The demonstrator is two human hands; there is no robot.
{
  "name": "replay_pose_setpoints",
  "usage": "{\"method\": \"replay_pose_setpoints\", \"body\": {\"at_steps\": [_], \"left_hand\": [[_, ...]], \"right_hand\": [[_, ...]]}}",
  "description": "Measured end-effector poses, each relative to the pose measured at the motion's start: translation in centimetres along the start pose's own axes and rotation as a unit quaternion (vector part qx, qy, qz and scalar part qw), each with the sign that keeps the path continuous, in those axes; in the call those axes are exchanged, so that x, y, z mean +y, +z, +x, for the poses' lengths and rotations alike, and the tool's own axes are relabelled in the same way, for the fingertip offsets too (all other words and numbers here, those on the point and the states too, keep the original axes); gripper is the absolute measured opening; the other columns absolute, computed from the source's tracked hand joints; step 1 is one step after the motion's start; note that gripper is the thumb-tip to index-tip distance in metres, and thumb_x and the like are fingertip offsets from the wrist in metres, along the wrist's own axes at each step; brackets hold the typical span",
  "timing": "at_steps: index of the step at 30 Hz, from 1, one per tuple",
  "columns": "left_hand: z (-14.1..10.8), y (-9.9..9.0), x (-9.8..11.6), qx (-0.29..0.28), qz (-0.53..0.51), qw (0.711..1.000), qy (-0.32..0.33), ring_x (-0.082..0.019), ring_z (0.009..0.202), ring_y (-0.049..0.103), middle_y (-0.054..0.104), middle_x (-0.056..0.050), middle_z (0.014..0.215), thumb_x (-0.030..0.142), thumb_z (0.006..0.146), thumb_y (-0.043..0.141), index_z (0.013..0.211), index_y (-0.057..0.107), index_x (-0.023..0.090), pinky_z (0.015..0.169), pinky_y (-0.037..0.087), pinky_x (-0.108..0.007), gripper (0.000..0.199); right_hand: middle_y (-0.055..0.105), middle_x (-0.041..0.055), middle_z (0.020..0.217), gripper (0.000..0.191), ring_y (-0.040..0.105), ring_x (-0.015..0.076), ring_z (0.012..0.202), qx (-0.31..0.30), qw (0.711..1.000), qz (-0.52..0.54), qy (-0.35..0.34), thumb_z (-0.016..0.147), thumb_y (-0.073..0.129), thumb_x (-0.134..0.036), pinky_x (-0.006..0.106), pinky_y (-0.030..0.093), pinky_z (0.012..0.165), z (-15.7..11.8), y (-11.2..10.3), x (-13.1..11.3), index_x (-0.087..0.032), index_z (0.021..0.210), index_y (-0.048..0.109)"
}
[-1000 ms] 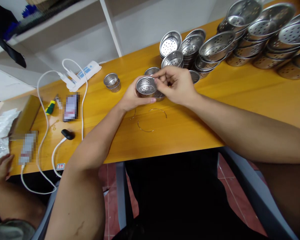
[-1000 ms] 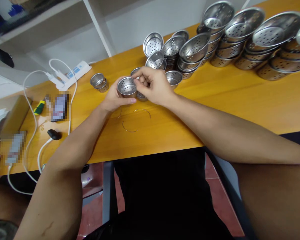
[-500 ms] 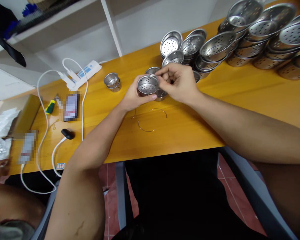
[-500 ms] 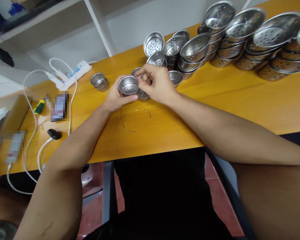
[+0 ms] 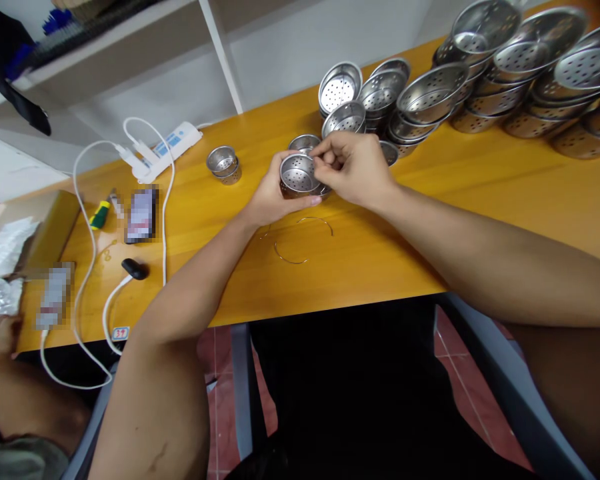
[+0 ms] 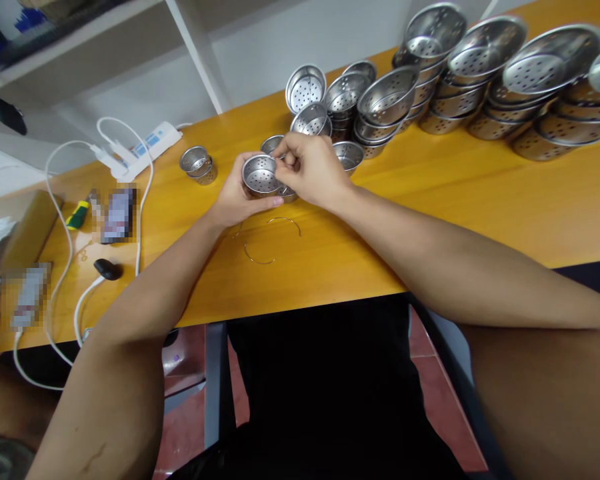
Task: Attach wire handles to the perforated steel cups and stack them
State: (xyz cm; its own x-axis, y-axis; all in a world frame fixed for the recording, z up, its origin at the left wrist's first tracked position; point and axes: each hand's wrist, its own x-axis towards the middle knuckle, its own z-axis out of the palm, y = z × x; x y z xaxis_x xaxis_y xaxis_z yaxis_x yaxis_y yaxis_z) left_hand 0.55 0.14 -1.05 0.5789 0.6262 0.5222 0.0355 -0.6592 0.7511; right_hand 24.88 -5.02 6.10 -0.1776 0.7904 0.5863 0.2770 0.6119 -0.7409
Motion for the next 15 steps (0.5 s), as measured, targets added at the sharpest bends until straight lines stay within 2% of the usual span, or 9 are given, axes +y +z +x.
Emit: {"method": "replay_pose_setpoints", "body": {"at_steps": [4, 8, 15], "left_hand": [[0.05, 0.08, 0.05, 0.002, -0.006, 1.000, 0.011, -0.036, 0.146, 0.076, 0.062, -0.014, 0.160, 0.087, 0.086, 0.099, 0.176, 0.038, 0.030, 0.125, 0.066, -0.060, 0.123], [0.13, 0.24, 0.61, 0.004, -0.007, 1.000, 0.011, -0.033, 0.142, 0.076, 0.062, -0.011, 0.156, 0.087, 0.090, 0.095, 0.176, 0.037, 0.031, 0.126, 0.064, -0.060, 0.118], [-0.09, 0.13, 0.62, 0.017, -0.002, 1.000, -0.004, -0.035, 0.145, 0.074, 0.065, -0.012, 0.155, 0.085, 0.084, 0.102, 0.170, 0.042, 0.029, 0.131, 0.061, -0.062, 0.119]], "right_hand": [[0.063, 0.0001, 0.075, 0.037, 0.055, 0.0219, 0.067, 0.002, 1.000, 0.003, -0.001, 0.101, 0.097, -0.065, 0.044, 0.056, 0.069, 0.00, 0.16, 0.08, -0.032, 0.101, 0.080], [0.063, 0.0003, 0.075, 0.033, 0.056, 0.0228, 0.067, 0.004, 1.000, -0.002, 0.002, 0.101, 0.097, -0.062, 0.045, 0.056, 0.069, -0.04, 0.25, 0.14, -0.033, 0.101, 0.082], [0.063, 0.0002, 0.075, 0.031, 0.058, 0.0233, 0.070, 0.002, 1.000, -0.002, 0.009, 0.101, 0.098, -0.058, 0.046, 0.061, 0.074, -0.12, 0.36, -0.04, -0.033, 0.102, 0.082]]}}
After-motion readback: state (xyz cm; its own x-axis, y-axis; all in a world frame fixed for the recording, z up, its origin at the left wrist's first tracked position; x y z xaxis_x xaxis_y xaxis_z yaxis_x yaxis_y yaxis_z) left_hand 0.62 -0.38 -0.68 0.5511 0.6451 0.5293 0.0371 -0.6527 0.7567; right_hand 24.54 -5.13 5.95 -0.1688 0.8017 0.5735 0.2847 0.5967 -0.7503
